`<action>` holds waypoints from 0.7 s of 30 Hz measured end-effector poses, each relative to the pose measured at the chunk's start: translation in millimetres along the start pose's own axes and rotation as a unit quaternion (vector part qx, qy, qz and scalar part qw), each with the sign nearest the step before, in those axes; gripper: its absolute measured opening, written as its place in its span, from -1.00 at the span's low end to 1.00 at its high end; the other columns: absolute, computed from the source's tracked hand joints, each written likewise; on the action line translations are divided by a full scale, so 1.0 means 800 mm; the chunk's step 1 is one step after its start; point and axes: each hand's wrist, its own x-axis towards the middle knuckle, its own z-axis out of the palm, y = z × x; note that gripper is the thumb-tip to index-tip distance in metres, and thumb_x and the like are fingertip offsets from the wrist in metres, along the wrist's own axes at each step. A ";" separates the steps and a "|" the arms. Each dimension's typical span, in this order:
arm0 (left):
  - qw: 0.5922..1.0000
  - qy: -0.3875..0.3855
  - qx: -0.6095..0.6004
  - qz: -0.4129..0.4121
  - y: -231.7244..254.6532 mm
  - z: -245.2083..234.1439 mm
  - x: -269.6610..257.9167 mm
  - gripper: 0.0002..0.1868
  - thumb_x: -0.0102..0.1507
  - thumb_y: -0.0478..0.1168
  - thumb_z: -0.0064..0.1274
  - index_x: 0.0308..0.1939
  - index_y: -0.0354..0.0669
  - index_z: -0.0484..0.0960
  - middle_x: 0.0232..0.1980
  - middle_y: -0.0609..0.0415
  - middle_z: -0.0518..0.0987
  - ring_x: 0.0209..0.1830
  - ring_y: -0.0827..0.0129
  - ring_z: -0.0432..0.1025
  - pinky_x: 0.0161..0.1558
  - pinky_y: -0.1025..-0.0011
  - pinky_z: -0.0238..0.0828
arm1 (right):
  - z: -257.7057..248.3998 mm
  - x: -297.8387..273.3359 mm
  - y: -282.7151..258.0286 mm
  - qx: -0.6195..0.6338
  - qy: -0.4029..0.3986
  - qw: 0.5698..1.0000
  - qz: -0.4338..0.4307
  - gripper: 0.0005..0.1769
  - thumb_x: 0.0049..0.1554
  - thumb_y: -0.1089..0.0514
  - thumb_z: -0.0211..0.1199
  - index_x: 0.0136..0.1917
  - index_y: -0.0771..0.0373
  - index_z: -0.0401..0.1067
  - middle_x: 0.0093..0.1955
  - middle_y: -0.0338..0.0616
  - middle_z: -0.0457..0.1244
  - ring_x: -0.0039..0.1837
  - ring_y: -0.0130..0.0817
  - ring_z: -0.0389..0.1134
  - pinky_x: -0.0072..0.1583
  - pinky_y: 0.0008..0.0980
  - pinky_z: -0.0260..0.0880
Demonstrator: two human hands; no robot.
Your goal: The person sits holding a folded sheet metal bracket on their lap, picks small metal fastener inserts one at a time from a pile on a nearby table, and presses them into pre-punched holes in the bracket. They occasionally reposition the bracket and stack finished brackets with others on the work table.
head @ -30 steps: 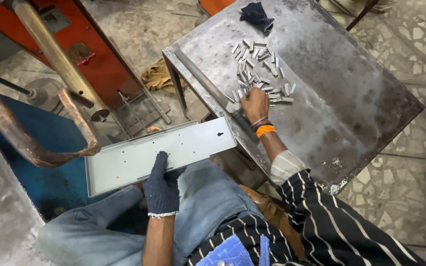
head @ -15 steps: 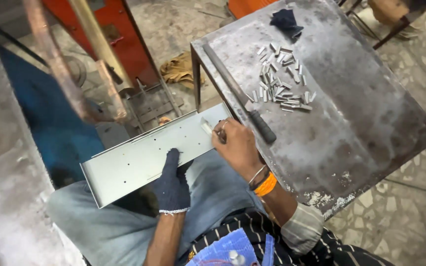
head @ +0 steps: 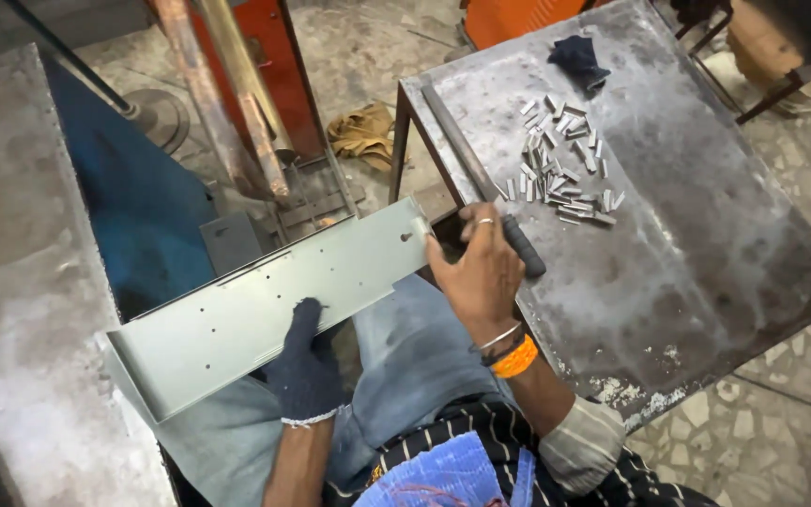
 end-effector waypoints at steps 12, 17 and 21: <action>0.987 0.149 0.058 0.032 -0.050 -0.032 0.001 -0.68 0.23 -0.40 0.17 0.08 -0.21 0.61 0.10 -0.20 0.63 0.13 0.01 0.54 0.27 0.12 0.43 | -0.002 -0.007 -0.069 0.106 -0.014 0.964 -0.241 -0.79 0.21 0.18 0.32 0.07 0.34 0.57 -0.33 0.05 0.35 -0.34 -0.04 0.39 -0.26 -0.18 0.34; 0.983 0.106 0.135 0.058 0.038 -0.061 0.064 -0.55 0.12 -0.51 0.09 0.07 -0.15 0.68 0.09 -0.14 0.67 0.15 0.00 0.56 0.30 0.04 0.38 | 0.007 0.000 -0.101 0.111 -0.025 0.957 -0.268 -0.76 0.19 0.18 0.36 0.05 0.39 0.57 -0.41 0.08 0.31 -0.39 -0.03 0.37 -0.30 -0.15 0.30; 0.990 0.107 0.086 0.038 0.051 -0.077 0.086 -0.52 0.13 -0.55 0.05 0.08 -0.11 0.70 0.09 -0.09 0.68 0.18 0.04 0.58 0.30 0.13 0.41 | 0.007 0.005 -0.119 0.135 -0.015 0.949 -0.285 -0.76 0.21 0.18 0.34 0.07 0.40 0.56 -0.34 0.10 0.34 -0.35 -0.02 0.38 -0.28 -0.16 0.31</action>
